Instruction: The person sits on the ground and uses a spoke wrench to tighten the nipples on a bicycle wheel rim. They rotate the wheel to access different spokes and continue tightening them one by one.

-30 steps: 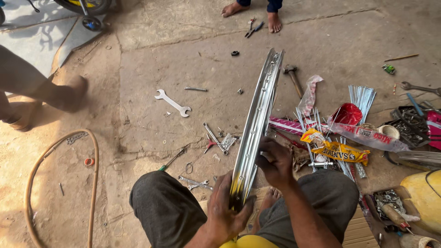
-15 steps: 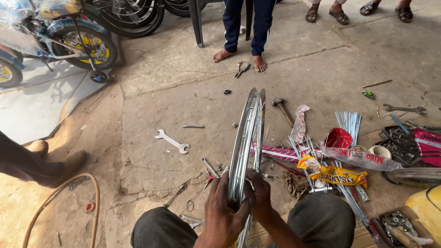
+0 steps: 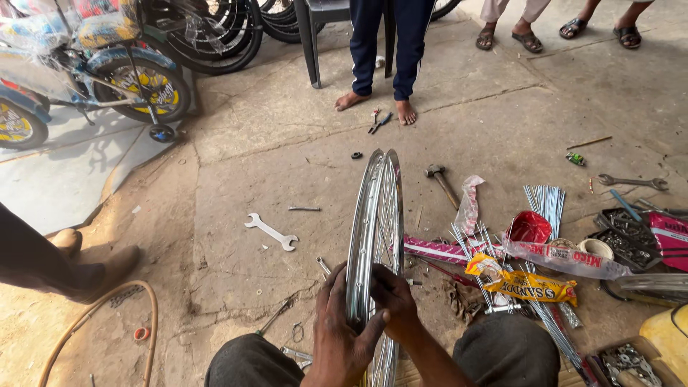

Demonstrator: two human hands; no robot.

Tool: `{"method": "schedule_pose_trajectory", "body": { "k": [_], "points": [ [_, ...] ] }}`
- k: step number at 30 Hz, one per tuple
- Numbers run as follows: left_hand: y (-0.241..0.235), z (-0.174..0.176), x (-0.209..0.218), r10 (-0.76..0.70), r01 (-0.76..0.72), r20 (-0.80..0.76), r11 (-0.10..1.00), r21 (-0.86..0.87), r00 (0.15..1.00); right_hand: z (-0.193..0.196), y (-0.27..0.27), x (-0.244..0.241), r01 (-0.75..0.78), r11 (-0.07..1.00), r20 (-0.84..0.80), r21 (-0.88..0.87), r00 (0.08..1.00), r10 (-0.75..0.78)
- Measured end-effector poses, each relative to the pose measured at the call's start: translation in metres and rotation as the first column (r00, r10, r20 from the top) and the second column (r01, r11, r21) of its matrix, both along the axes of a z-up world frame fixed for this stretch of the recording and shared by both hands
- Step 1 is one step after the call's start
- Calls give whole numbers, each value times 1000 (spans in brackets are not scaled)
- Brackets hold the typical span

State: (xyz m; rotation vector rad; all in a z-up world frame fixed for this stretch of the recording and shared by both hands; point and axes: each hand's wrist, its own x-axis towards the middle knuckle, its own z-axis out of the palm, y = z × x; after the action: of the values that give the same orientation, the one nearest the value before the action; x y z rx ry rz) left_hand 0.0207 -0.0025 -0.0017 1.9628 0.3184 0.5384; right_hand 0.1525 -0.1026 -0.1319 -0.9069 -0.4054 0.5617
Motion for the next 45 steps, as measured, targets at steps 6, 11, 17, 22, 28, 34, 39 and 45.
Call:
{"method": "schedule_pose_trajectory", "body": {
  "k": [6,11,17,22,28,34,39,45],
  "points": [
    [-4,-13,-2,1,-5,49,998,65,999,23,-4,-6,-82,996,14,21,997,82],
    [0,-5,-1,0,-3,78,999,46,997,6,1,-16,-36,928,-113,371,990,84],
    [4,4,-6,-43,40,63,997,59,997,6,-21,-26,88,996,314,17,945,-89],
    [0,-1,-4,-66,62,88,997,45,994,34,-34,26,-251,914,299,-318,889,348],
    [-5,-11,0,5,-9,60,997,79,998,12,-2,-4,188,976,669,-109,740,-68],
    [7,-16,0,33,-44,90,992,119,995,5,-5,43,-349,832,311,-431,808,500],
    [7,-20,-1,32,-35,41,998,60,999,8,-13,35,-343,880,-33,-327,935,352],
    [10,-9,-4,21,-30,100,995,91,995,35,18,-17,610,788,891,-83,399,-215]
  ]
}}
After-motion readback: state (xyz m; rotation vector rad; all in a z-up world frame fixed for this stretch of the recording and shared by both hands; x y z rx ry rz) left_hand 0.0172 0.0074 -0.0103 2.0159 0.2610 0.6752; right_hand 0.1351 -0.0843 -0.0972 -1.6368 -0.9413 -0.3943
